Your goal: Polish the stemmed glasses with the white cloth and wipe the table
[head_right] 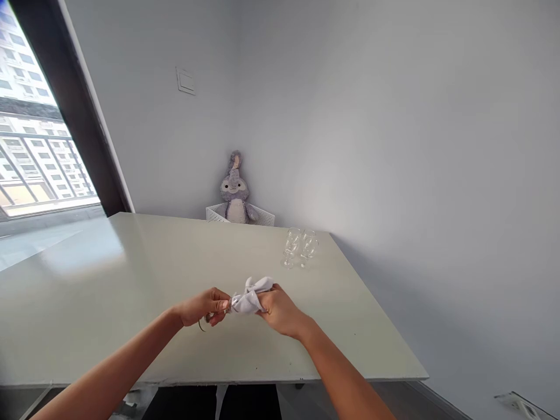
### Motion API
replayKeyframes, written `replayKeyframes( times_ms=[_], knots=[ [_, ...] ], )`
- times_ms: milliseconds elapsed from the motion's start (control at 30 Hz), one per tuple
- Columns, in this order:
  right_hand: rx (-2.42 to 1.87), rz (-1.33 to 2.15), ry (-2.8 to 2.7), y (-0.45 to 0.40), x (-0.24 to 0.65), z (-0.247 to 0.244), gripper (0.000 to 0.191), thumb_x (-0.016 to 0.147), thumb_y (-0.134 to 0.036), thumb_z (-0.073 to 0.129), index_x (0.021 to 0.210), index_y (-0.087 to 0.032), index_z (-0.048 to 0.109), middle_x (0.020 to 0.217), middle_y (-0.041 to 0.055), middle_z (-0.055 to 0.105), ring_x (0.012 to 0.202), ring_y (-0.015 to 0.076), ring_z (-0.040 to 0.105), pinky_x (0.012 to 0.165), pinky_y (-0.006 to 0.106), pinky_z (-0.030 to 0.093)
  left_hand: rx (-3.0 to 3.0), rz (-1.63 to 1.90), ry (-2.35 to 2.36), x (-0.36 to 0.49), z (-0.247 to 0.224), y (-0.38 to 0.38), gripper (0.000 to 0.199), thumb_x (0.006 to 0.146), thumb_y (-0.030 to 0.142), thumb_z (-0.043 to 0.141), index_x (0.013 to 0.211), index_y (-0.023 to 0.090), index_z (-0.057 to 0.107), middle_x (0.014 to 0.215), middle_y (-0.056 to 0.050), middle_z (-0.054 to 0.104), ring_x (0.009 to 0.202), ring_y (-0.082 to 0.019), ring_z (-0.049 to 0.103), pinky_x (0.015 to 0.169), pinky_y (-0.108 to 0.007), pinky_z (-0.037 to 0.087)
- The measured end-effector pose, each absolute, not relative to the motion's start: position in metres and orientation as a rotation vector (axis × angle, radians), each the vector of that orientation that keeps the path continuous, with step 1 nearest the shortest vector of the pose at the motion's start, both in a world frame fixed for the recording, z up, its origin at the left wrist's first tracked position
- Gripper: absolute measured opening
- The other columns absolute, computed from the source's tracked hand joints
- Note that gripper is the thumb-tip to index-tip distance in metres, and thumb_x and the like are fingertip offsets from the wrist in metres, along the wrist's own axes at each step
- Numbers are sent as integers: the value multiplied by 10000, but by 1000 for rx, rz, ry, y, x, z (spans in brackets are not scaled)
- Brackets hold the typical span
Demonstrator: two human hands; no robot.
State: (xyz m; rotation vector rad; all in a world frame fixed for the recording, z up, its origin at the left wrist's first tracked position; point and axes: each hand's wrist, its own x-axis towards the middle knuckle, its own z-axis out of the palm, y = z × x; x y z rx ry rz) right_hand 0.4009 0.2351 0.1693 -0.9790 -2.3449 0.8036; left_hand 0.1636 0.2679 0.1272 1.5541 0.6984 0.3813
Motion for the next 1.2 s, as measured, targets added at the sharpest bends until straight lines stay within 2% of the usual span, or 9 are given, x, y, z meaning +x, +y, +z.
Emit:
replayKeyframes(
  times_ms=[133,267,400,500,600,733,867,1000,1200],
  knots=[
    [-1334,460,-2112,245,418,147,256,823,-244,455,1008,-230,631,978,52,651,984,237,550,845,379,429,1483,486,904,163,115,269,434,766,526,457,902,143,611,496,45,424,454,-73,344,476,-210,278],
    [-1240,121,-2169,228,406,137,458,837,-350,459,1271,-205,448,1261,97,503,1163,282,430,929,424,375,1585,530,1199,167,113,268,390,745,493,466,877,156,612,566,27,479,489,-84,387,467,-206,273],
    [-974,52,-2454,214,376,142,424,866,-317,427,1275,-209,445,1307,73,465,1185,258,414,975,428,325,1966,496,1354,180,116,257,257,753,362,445,669,175,600,542,27,497,473,-88,391,468,-214,242],
    [-1056,340,-2324,226,370,148,338,870,-270,399,1167,-231,556,1178,55,580,1082,226,500,922,391,365,2281,583,1339,187,119,247,237,749,321,476,589,187,589,504,27,471,503,-101,396,501,-228,236],
    [-1099,1009,-2018,251,380,150,280,837,-317,446,968,-210,669,980,45,668,930,214,574,817,346,416,2302,645,1288,188,121,242,222,749,358,514,886,250,650,573,32,540,564,-117,455,552,-223,285],
    [-941,1614,-1147,271,382,136,219,750,-319,538,776,-159,685,742,28,672,697,183,595,642,299,439,2046,738,1307,189,117,243,418,765,333,494,1180,285,517,645,48,582,581,-109,483,589,-210,344],
    [-724,1644,-607,261,355,116,194,723,-274,536,831,-177,665,810,27,664,723,183,587,627,302,447,1859,962,1410,204,106,246,396,803,354,439,1183,268,509,659,35,554,582,-113,481,581,-218,376],
    [-631,1595,-592,241,323,104,219,750,-247,503,915,-208,641,878,23,644,773,169,565,653,289,448,1779,1335,1536,227,95,246,389,822,311,418,1203,283,494,937,-39,549,821,-157,533,738,-292,435],
    [-781,1449,-892,232,314,99,254,754,-337,557,979,-228,603,850,13,621,701,137,530,579,242,418,1518,1456,1424,235,96,241,312,836,329,413,1107,315,568,1345,-12,372,1282,-244,252,988,-420,303]
  ],
)
